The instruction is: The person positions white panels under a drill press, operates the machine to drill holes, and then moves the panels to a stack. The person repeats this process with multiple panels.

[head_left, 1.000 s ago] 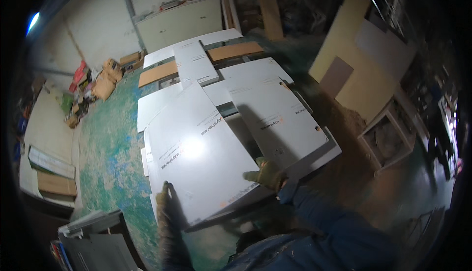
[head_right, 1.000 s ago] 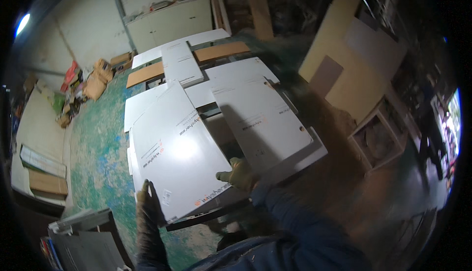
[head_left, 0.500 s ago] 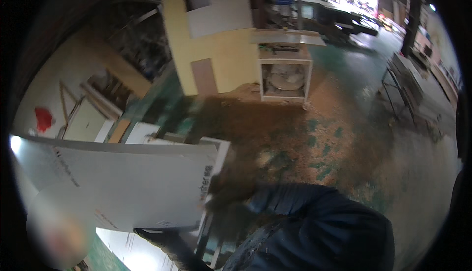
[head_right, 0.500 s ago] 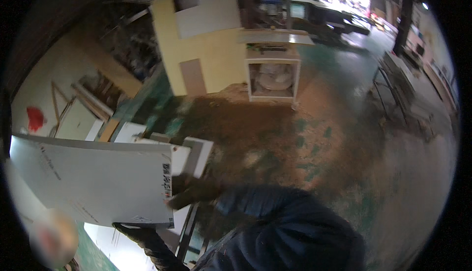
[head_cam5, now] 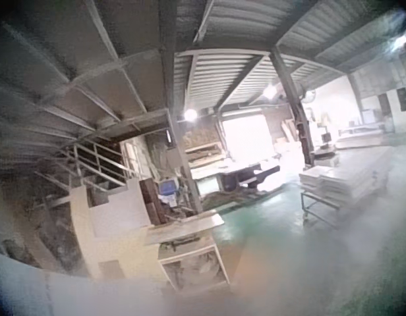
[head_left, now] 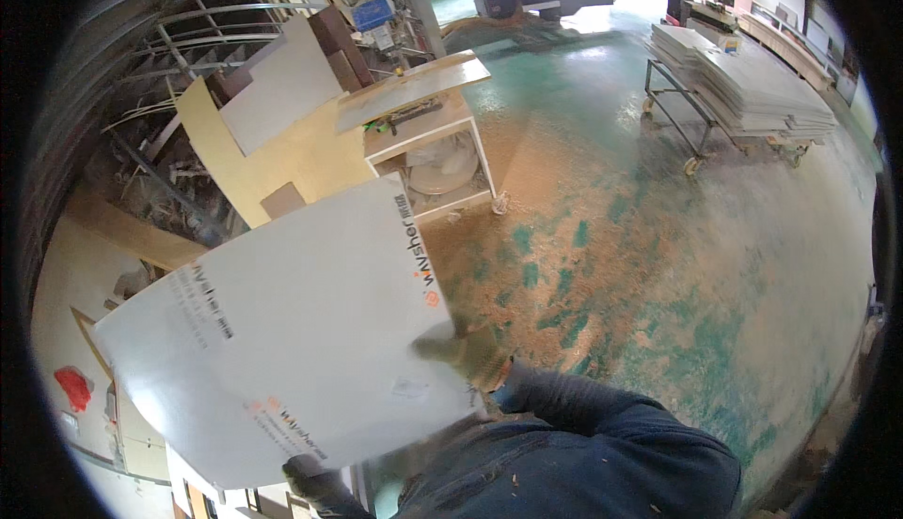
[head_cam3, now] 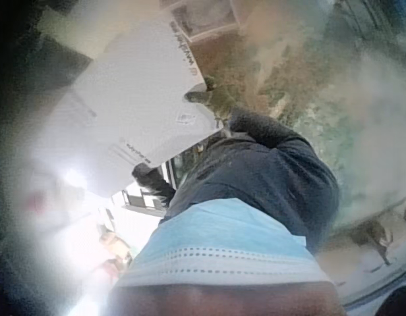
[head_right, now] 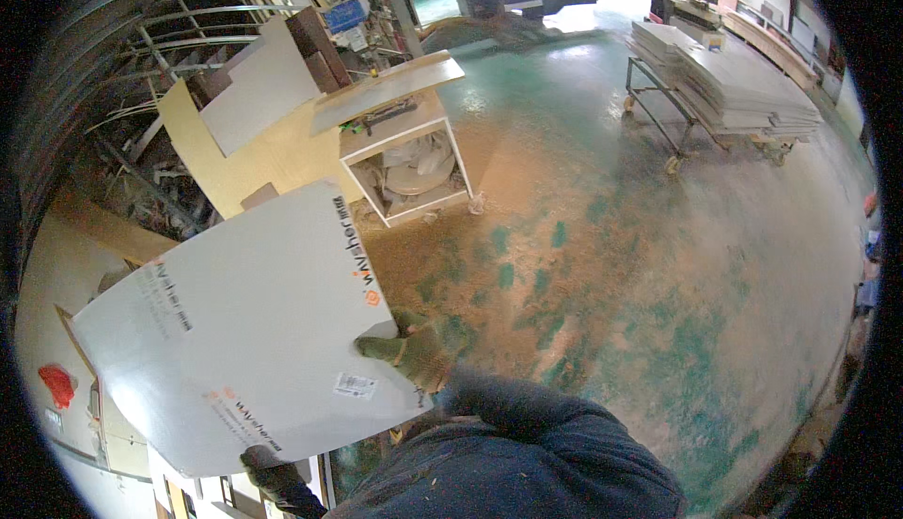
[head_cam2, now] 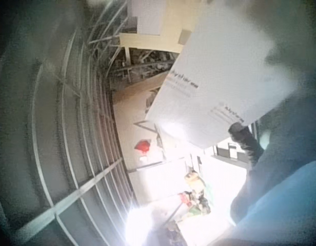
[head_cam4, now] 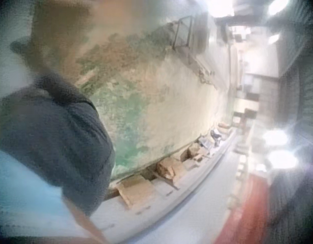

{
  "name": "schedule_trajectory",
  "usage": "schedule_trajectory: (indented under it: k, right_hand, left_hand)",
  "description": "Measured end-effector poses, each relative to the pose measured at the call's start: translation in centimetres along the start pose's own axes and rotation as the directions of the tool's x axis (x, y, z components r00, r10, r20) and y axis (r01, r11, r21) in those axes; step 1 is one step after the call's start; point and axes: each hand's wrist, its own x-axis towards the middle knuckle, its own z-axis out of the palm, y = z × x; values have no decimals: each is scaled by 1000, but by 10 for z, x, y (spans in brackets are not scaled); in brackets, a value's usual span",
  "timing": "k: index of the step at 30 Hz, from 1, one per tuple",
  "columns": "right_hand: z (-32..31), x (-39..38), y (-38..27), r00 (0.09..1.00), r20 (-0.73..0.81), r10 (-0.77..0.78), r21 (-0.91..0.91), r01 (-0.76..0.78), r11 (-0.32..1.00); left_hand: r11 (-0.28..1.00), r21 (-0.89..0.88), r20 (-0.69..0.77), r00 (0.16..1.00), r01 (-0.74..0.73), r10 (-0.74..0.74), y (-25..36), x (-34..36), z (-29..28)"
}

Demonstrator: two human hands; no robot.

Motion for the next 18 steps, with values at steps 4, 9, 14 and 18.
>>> schedule_trajectory:
  k: [4, 9, 14, 18]
  right_hand:
    - [-58, 37, 21, 975, -210, 77, 55, -66, 996]
    - [-123, 107, 21, 923, -375, 90, 10, -93, 996]
    - [-206, 197, 18, 946, -306, -105, -629, -118, 768]
    - [-218, 246, 0, 843, -536, 42, -246, -203, 948]
  left_hand:
    - [976, -67, 169, 966, 209, -195, -61, 19, 44]
    - [625, -254, 501, 653, 738, -568, 25, 34, 239]
    - [874, 6, 620, 683, 487, -385, -86, 120, 319]
    - [483, -170, 711, 446, 859, -543, -73, 168, 413]
